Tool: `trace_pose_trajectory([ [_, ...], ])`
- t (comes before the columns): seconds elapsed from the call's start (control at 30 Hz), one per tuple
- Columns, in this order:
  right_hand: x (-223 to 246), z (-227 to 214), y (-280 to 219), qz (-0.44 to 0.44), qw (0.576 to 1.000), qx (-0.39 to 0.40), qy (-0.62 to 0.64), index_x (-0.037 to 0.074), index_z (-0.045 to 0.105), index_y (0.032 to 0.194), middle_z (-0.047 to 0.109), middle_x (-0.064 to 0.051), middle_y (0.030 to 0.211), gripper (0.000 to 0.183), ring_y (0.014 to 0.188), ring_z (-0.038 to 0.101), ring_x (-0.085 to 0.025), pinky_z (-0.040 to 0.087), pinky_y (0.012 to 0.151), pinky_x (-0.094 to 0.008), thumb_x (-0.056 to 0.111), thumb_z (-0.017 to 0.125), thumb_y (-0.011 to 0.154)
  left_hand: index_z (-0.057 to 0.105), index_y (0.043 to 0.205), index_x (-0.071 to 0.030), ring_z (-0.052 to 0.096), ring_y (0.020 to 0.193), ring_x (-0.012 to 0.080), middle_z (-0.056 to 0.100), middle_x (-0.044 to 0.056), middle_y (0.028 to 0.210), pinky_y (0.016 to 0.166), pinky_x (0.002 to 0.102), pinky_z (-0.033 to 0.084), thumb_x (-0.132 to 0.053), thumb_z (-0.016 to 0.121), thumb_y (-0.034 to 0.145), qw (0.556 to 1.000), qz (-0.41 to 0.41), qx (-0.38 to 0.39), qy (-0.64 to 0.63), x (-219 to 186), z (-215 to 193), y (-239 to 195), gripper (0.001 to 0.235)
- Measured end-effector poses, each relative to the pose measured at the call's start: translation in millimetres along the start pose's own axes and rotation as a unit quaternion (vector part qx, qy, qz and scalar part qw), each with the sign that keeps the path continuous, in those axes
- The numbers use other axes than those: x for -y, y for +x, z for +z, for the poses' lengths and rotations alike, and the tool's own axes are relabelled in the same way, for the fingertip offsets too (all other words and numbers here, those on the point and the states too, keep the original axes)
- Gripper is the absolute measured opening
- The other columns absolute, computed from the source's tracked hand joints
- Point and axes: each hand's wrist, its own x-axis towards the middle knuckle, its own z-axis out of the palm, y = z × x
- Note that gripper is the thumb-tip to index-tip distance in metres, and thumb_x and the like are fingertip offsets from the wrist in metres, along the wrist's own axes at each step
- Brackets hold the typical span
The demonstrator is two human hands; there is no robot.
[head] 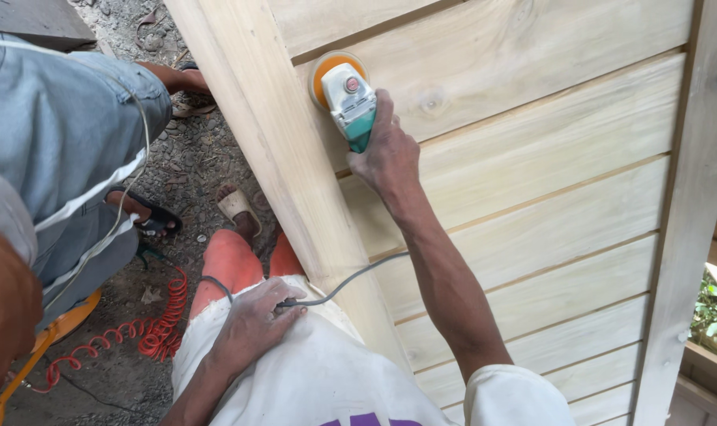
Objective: The person uses an electric orbital sander to smooth the surface of a large wooden door or panel. They systematically move the sander across the flat panels and along the frame edges, occasionally using their left hand to steady the wood or guide the tool.
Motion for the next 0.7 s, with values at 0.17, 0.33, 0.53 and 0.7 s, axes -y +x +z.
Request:
trace_pose_trajectory([
  [0.17, -17, -22, 7, 0.025, 0.999, -0.029, 0.032, 0.012, 0.024, 0.147, 0.071, -0.025, 0.109, 0.099, 0.087, 0.072, -0.044, 0.058, 0.073, -0.051, 0.019, 0.087, 0.07, 0.072, 0.097, -0.008, 0.071, 0.083, 0.0297, 0.07, 0.011, 0.092, 0.072, 0.039, 0.056, -0.019, 0.077, 0.081, 1.0, -0.023, 0.013, 0.003, -4, 1, 7, 0.021],
  [0.33, -49, -51, 18, 0.065, 0.996, -0.04, 0.049, 0.015, 0.024, 0.143, 0.075, -0.02, 0.104, 0.092, 0.09, 0.074, -0.043, 0.058, 0.079, -0.051, 0.018, 0.085, 0.074, 0.073, 0.096, -0.007, 0.071, 0.085, 0.029, 0.072, 0.01, 0.093, 0.074, 0.038, 0.056, -0.019, 0.077, 0.08, 1.0, -0.018, 0.022, -0.012, -13, 5, 16, 0.019],
  [0.53, -84, -74, 32, 0.097, 0.992, -0.065, 0.045, 0.015, 0.023, 0.142, 0.074, -0.021, 0.103, 0.094, 0.089, 0.074, -0.043, 0.059, 0.082, -0.049, 0.017, 0.085, 0.071, 0.074, 0.096, -0.008, 0.072, 0.085, 0.0291, 0.073, 0.009, 0.092, 0.074, 0.039, 0.056, -0.018, 0.077, 0.081, 0.998, -0.032, 0.043, -0.015, -20, 8, 25, 0.018],
  [0.7, -114, -91, 41, 0.144, 0.985, -0.083, 0.041, 0.015, 0.023, 0.144, 0.074, -0.022, 0.101, 0.094, 0.089, 0.073, -0.045, 0.06, 0.083, -0.05, 0.019, 0.081, 0.07, 0.073, 0.095, -0.009, 0.073, 0.085, 0.0286, 0.073, 0.009, 0.091, 0.074, 0.038, 0.057, -0.02, 0.076, 0.08, 0.997, -0.042, 0.057, -0.013, -11, 18, 27, 0.019],
])
